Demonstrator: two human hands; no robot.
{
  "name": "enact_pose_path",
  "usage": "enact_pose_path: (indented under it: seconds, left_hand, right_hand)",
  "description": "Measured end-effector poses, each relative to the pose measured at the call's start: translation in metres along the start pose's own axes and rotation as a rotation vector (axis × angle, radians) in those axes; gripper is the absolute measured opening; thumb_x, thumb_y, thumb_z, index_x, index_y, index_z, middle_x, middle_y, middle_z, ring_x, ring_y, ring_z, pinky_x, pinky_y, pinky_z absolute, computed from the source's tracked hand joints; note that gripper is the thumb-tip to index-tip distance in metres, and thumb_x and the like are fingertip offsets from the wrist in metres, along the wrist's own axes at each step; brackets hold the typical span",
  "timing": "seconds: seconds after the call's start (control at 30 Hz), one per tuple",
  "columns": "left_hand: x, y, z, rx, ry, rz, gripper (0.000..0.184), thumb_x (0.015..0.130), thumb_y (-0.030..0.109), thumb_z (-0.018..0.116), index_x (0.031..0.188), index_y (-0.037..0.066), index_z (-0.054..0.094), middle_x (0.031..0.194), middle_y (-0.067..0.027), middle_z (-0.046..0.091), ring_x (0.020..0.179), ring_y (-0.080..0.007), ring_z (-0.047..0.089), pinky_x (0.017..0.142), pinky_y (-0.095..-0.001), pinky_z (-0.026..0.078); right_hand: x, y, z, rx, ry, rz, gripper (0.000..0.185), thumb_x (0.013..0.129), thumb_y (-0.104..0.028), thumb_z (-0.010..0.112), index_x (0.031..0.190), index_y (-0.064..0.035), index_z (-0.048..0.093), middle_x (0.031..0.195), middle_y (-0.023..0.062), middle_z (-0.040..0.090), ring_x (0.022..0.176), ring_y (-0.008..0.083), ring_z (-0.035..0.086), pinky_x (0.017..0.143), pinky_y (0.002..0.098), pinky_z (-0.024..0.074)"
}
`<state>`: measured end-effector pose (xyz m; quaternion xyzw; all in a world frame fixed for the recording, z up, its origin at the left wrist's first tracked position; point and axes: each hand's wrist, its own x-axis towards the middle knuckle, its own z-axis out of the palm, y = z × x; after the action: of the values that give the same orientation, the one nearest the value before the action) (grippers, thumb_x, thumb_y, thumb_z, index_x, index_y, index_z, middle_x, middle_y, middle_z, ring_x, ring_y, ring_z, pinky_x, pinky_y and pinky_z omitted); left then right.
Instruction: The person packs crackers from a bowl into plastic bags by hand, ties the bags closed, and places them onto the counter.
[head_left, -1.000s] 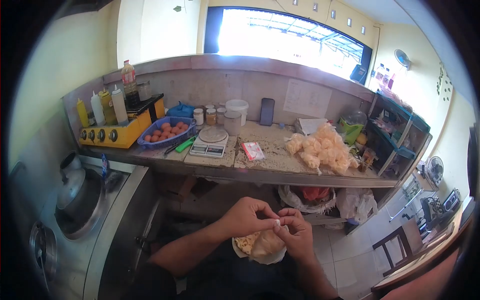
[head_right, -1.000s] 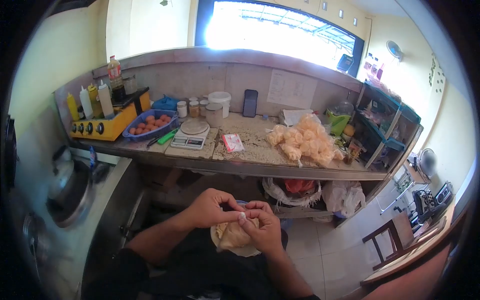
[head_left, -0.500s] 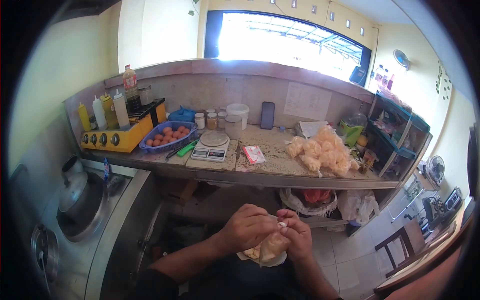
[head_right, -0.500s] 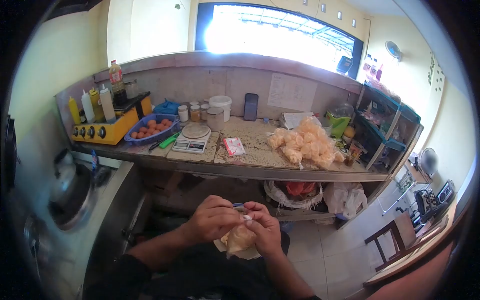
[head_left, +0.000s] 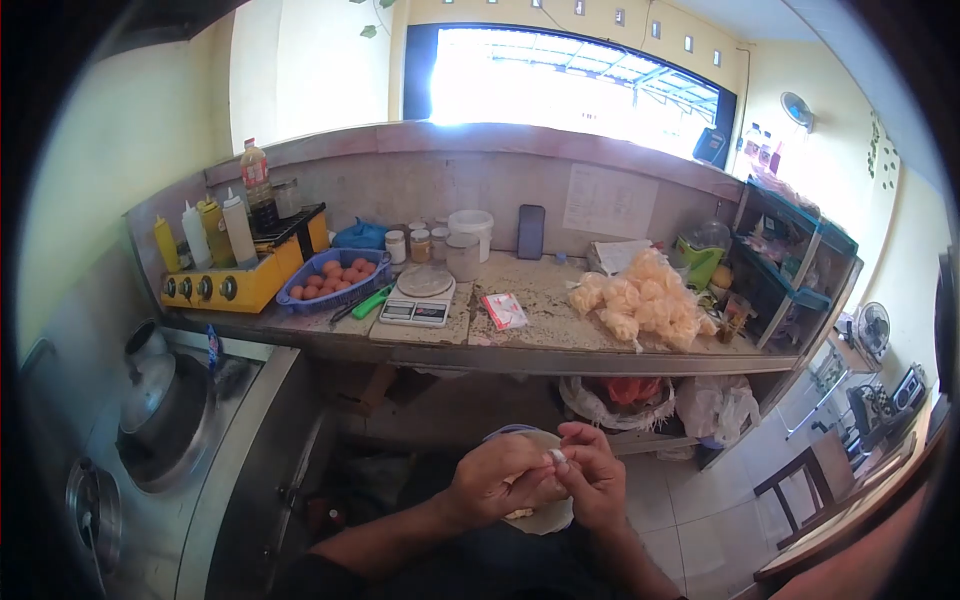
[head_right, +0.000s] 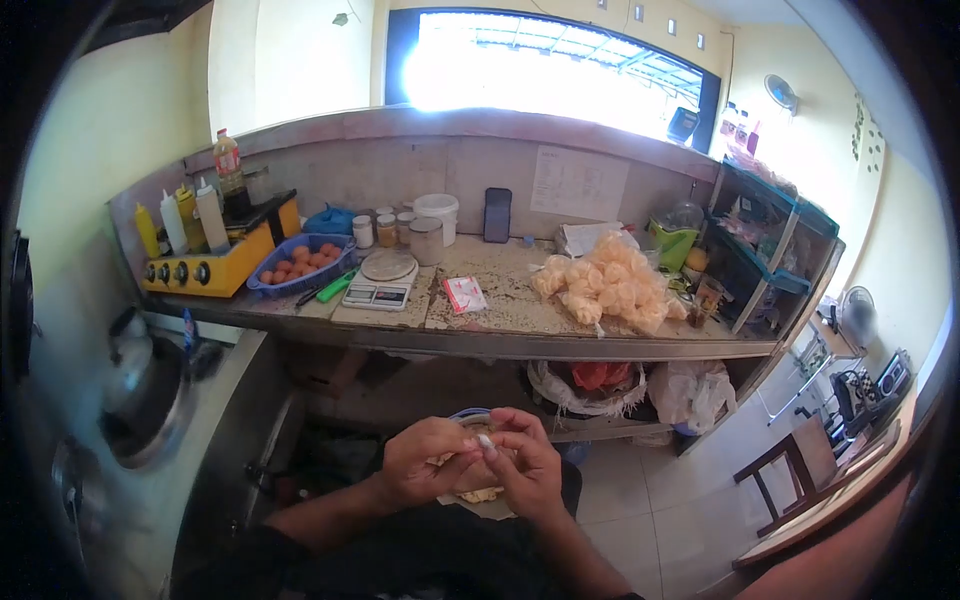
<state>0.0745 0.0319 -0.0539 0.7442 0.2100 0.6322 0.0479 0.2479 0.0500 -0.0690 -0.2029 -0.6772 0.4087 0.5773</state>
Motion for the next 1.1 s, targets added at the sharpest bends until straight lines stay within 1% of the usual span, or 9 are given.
enact_pose_path:
  seconds: [0.07, 0.17, 0.27, 0.37, 0.47, 0.57, 0.8, 0.97, 1.1]
  left_hand:
    - [-0.004, 0.0, 0.0, -0.038, 0.017, -0.025, 0.024, 0.076, -0.002, 0.074, 0.097, 0.003, 0.063, 0.09, -0.0116, 0.067, 0.08, -0.0223, 0.066, 0.073, -0.0334, 0.054]
    - [-0.005, 0.002, 0.001, -0.04, 0.037, -0.061, 0.025, 0.076, 0.0, 0.074, 0.097, 0.003, 0.062, 0.09, -0.0122, 0.067, 0.083, -0.0227, 0.067, 0.074, -0.0335, 0.054]
    - [-0.009, 0.004, 0.001, -0.056, 0.026, -0.12, 0.028, 0.075, 0.002, 0.076, 0.1, 0.003, 0.064, 0.095, -0.0098, 0.068, 0.088, -0.0236, 0.067, 0.079, -0.0339, 0.054]
    - [-0.006, 0.009, 0.0, -0.047, -0.006, -0.189, 0.03, 0.076, 0.001, 0.076, 0.102, 0.003, 0.061, 0.09, -0.0125, 0.068, 0.086, -0.0208, 0.068, 0.076, -0.0303, 0.054]
    - [-0.021, -0.002, 0.004, -0.295, 0.032, -0.397, 0.033, 0.077, 0.0, 0.075, 0.106, 0.002, 0.06, 0.091, -0.0108, 0.068, 0.085, -0.0172, 0.067, 0.076, -0.0292, 0.054]
    - [-0.008, 0.002, -0.009, -0.293, -0.098, -0.354, 0.036, 0.077, -0.001, 0.074, 0.11, 0.001, 0.059, 0.092, -0.0098, 0.068, 0.086, -0.0149, 0.066, 0.076, -0.0289, 0.053]
    - [0.004, 0.006, -0.02, -0.287, -0.223, -0.398, 0.035, 0.079, 0.0, 0.072, 0.111, 0.003, 0.061, 0.091, -0.0085, 0.067, 0.084, -0.0127, 0.065, 0.075, -0.0273, 0.052]
    - [-0.003, 0.001, -0.024, -0.38, -0.296, -0.518, 0.03, 0.081, 0.0, 0.069, 0.11, 0.002, 0.061, 0.093, -0.0074, 0.066, 0.087, -0.0112, 0.063, 0.077, -0.0272, 0.051]
    - [-0.009, -0.002, -0.026, -0.377, -0.368, -0.501, 0.026, 0.082, 0.0, 0.067, 0.107, 0.001, 0.061, 0.096, -0.0079, 0.066, 0.09, -0.0121, 0.062, 0.079, -0.0276, 0.051]
  right_hand:
    - [-0.001, -0.002, 0.0, 0.008, -0.027, -0.021, 0.015, 0.083, 0.0, 0.066, 0.098, -0.0002, 0.067, 0.121, 0.0151, 0.051, 0.113, 0.0242, 0.05, 0.098, 0.0353, 0.0389]
    - [-0.004, -0.007, -0.001, -0.015, -0.044, -0.034, 0.016, 0.083, 0.0, 0.066, 0.099, -0.0003, 0.067, 0.121, 0.0154, 0.051, 0.113, 0.0249, 0.05, 0.098, 0.0356, 0.0395]
    - [-0.006, -0.008, -0.003, -0.031, -0.03, -0.035, 0.016, 0.082, 0.001, 0.066, 0.099, -0.0008, 0.068, 0.119, 0.0153, 0.052, 0.112, 0.0243, 0.052, 0.096, 0.0349, 0.0407]
    - [-0.01, -0.002, -0.003, -0.034, -0.006, -0.034, 0.018, 0.081, 0.001, 0.068, 0.098, -0.0028, 0.07, 0.118, 0.0143, 0.054, 0.109, 0.0228, 0.053, 0.094, 0.0331, 0.042]
    - [-0.014, 0.003, -0.003, -0.054, 0.006, -0.041, 0.021, 0.079, 0.001, 0.071, 0.098, -0.0058, 0.071, 0.116, 0.0124, 0.056, 0.107, 0.0212, 0.054, 0.091, 0.0312, 0.0431]
    - [-0.015, 0.004, -0.005, -0.095, -0.006, -0.03, 0.023, 0.077, 0.0, 0.073, 0.098, -0.0085, 0.072, 0.114, 0.0106, 0.057, 0.105, 0.0202, 0.055, 0.088, 0.0296, 0.0438]
    - [-0.014, -0.001, 0.001, -0.196, 0.027, -0.061, 0.023, 0.076, -0.003, 0.075, 0.097, -0.0113, 0.073, 0.107, 0.0101, 0.062, 0.102, 0.0203, 0.057, 0.085, 0.0306, 0.0465]
    - [-0.016, 0.002, -0.001, -0.232, 0.021, -0.014, 0.023, 0.075, -0.006, 0.076, 0.098, -0.0076, 0.072, 0.103, 0.0103, 0.065, 0.1, 0.0224, 0.06, 0.085, 0.0327, 0.0482]
    - [-0.01, -0.009, -0.001, -0.274, -0.039, 0.011, 0.031, 0.075, -0.012, 0.078, 0.103, -0.0053, 0.068, 0.102, 0.012, 0.065, 0.099, 0.0245, 0.063, 0.086, 0.0347, 0.0485]
